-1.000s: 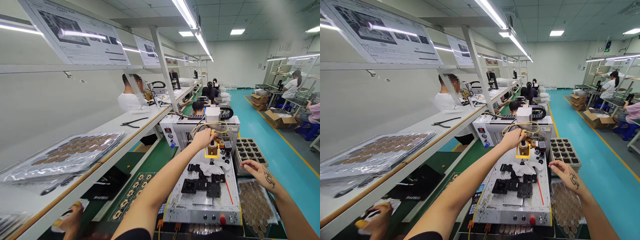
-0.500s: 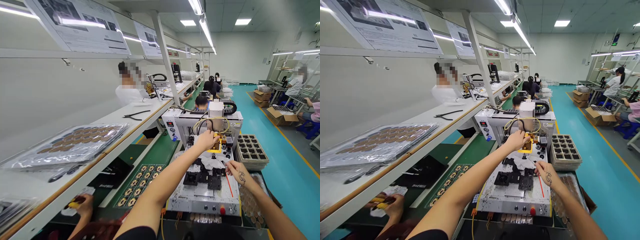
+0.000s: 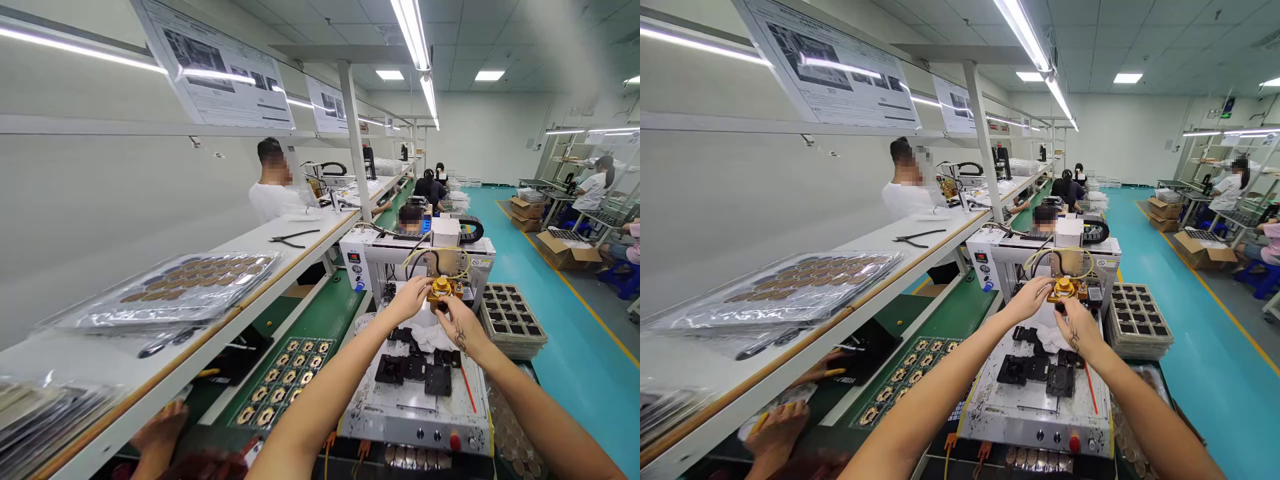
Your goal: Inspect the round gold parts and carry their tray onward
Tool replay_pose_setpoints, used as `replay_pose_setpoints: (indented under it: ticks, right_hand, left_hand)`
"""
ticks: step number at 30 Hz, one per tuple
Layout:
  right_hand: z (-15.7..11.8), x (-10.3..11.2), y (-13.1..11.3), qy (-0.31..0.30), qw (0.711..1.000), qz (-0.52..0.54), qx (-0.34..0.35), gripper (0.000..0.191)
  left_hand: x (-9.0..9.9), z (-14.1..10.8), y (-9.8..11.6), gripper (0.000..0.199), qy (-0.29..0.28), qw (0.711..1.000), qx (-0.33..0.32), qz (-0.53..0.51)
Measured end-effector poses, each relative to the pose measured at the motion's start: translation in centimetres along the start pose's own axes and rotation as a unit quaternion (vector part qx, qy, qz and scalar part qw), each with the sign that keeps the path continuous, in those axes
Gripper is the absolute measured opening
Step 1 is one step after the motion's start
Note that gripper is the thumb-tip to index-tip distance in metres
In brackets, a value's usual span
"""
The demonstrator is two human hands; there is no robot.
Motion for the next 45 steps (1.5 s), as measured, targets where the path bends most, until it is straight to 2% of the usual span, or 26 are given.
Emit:
replay_pose_setpoints:
  ticks: [4,9,13,17,20,21,24,25,30,33,34,38,42,45]
  right_hand:
    - [4.5,3.0,0.5,-0.019,0.998,-0.057,0.014,0.027]
    - [8.9,4.3,2.7,-0.063,0.990,-0.121,0.019,0.026]
    - [11.0,5.4,3.3,-0.130,0.978,-0.154,0.047,0.031]
    - [11.9,6.2,2.2,-0.230,0.954,-0.165,0.103,0.036]
    - [12.7,6.2,2.0,-0.279,0.932,-0.209,0.096,0.019]
    - [13.1,6.2,2.1,-0.287,0.926,-0.230,0.085,0.021]
    - [14.1,6.2,2.2,-0.297,0.910,-0.287,0.049,0.048]
    - [14.3,6.2,2.1,-0.299,0.907,-0.295,0.044,0.051]
    - [14.9,5.7,1.3,-0.335,0.898,-0.283,0.044,0.028]
    - [15.2,6.0,1.4,-0.330,0.892,-0.309,0.020,0.052]
    - [15.4,6.0,1.3,-0.331,0.892,-0.308,0.022,0.054]
    - [15.6,5.9,1.2,-0.363,0.891,-0.269,0.046,0.029]
    - [15.8,6.3,1.5,-0.355,0.889,-0.290,0.021,0.049]
    - [15.9,5.9,1.3,-0.364,0.890,-0.273,0.034,0.035]
  left_hand:
    - [0.1,1.1,-0.6,0.042,0.006,0.998,0.022,-0.059]
    - [0.3,2.7,-0.9,0.046,0.028,0.990,0.061,-0.125]
    - [-0.2,3.7,-0.9,0.042,0.042,0.984,0.074,-0.155]
    - [-0.4,4.1,-1.4,0.041,0.056,0.980,0.099,-0.162]
    - [-0.3,4.0,-1.4,0.040,0.055,0.979,0.100,-0.167]
    - [-0.2,3.9,-1.3,0.039,0.054,0.979,0.099,-0.168]
    - [0.0,3.8,-1.0,0.039,0.055,0.979,0.098,-0.170]
    - [0.1,3.8,-0.9,0.039,0.057,0.979,0.099,-0.170]
    - [-0.1,3.8,-0.9,0.038,0.061,0.978,0.105,-0.172]
    - [-0.2,3.9,-1.1,0.039,0.059,0.978,0.106,-0.169]
    - [-0.3,3.9,-1.1,0.039,0.059,0.978,0.106,-0.169]
    - [-0.3,3.9,-1.0,0.039,0.064,0.978,0.102,-0.167]
    - [-0.2,4.0,-1.1,0.039,0.071,0.979,0.104,-0.162]
    - [-0.2,4.0,-1.1,0.038,0.073,0.979,0.102,-0.160]
Point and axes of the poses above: each hand's wrist, its own z-axis towards the middle knuckle, its own x-axis out of the back of the hand, y = z × x, the point moved 7 cm from there along z, towards the middle knuckle, and after that the axes turned 15 degrees about x, right-handed, at the moved point
